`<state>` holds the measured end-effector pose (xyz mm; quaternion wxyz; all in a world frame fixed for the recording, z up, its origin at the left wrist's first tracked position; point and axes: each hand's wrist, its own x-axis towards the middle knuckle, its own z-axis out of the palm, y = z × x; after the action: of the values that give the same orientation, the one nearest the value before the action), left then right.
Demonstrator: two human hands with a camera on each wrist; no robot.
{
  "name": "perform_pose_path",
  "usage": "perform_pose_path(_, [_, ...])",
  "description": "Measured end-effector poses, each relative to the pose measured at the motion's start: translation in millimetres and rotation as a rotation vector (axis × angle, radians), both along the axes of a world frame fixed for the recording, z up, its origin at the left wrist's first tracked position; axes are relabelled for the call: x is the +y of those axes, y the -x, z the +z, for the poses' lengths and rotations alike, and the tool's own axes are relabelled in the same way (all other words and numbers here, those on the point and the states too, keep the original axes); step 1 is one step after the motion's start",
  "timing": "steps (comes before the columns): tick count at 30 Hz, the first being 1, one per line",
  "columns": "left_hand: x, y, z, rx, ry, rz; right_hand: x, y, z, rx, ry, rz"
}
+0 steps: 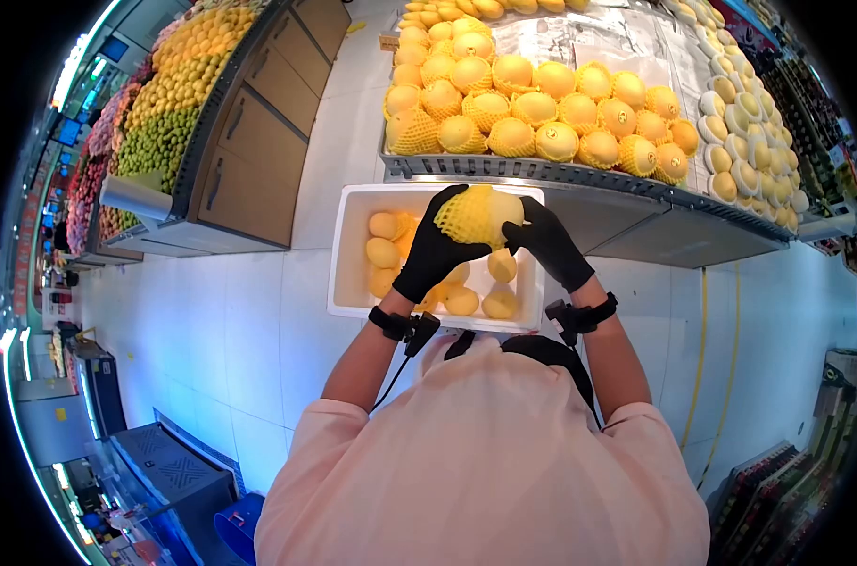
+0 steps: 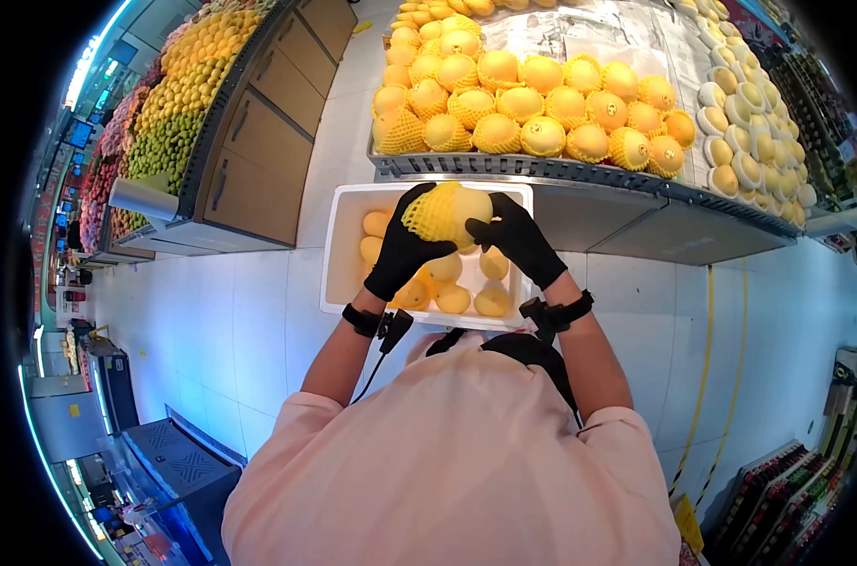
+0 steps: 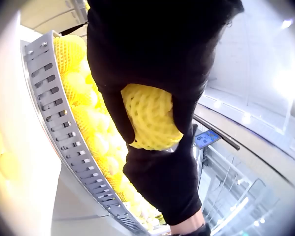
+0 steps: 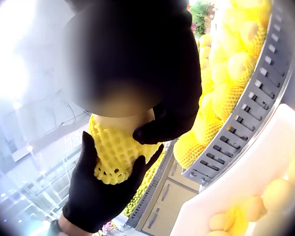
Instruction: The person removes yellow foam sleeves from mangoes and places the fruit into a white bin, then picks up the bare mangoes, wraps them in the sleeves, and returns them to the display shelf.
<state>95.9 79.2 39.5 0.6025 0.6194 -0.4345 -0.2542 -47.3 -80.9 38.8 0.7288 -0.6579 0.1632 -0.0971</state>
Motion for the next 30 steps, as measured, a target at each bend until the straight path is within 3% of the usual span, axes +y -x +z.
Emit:
perform_pose_path(1, [0,-4,-1,0.047,0.014,-0.01,-3,1,2,-0.03,-0.031,0.0])
perform_pose_path(4, [7,2,-4,0.682,0.234,-0.127,-4,6,10,-0.124,-0.08,-0.016])
perform_pose_path(6, [14,4,-6,0.869,0.231,-0.206,4,9,14,-0.177,-0.06,-0.05])
perform_pose_path(7, [15,5,-7,0.965,0.227,-0.247,5,9,13,-0.131,-0.164,0.004])
perform_pose_path(9, [13,8,-10,1.003,0.245,-0.269,17,3,13,-0.192,0.077,0.012])
perform_pose_path(10, [11,9,-11,1.02,0.254,-0.281,23,3,16,-0.183,0.084,0.001])
perform_pose_path(11, [10,11,-11,0.952,0.259,-0.239,26,3,21,-0.161,0.234,-0.006])
perform_pose_path(13, [5,15,-8,0.815,0.271,-0.158,31,2,23,-0.112,0.271,-0.017])
perform_pose_path(16, [2,10,-8,0.283,0.128,0.01,36,1,23,-0.115,0.235,-0.091])
perform_pose_path(20, [-1,13,1,0.113,0.146,0.029,37,5,20,-0.223,0.339,-0.156])
perform_pose_path(23, [-2,1,-23,0.45,0.231,-0.095,33,4,13,-0.227,0.289,-0.134])
perform_pose_path(24, [-2,7,-17,0.692,0.172,-0.102,33,5,16,-0.225,0.326,-0.14])
perform_pose_path(26, [9,10,-12,0.83,0.159,-0.279,35,5,21,-0.223,0.398,-0.149])
perform_pose_path(28, [9,12,1,1.255,0.195,-0.359,37,3,23,-0.207,0.405,-0.142])
perform_pose_path(30, [5,7,-25,1.236,0.172,-0.261,38,3,19,-0.18,0.387,-0.107])
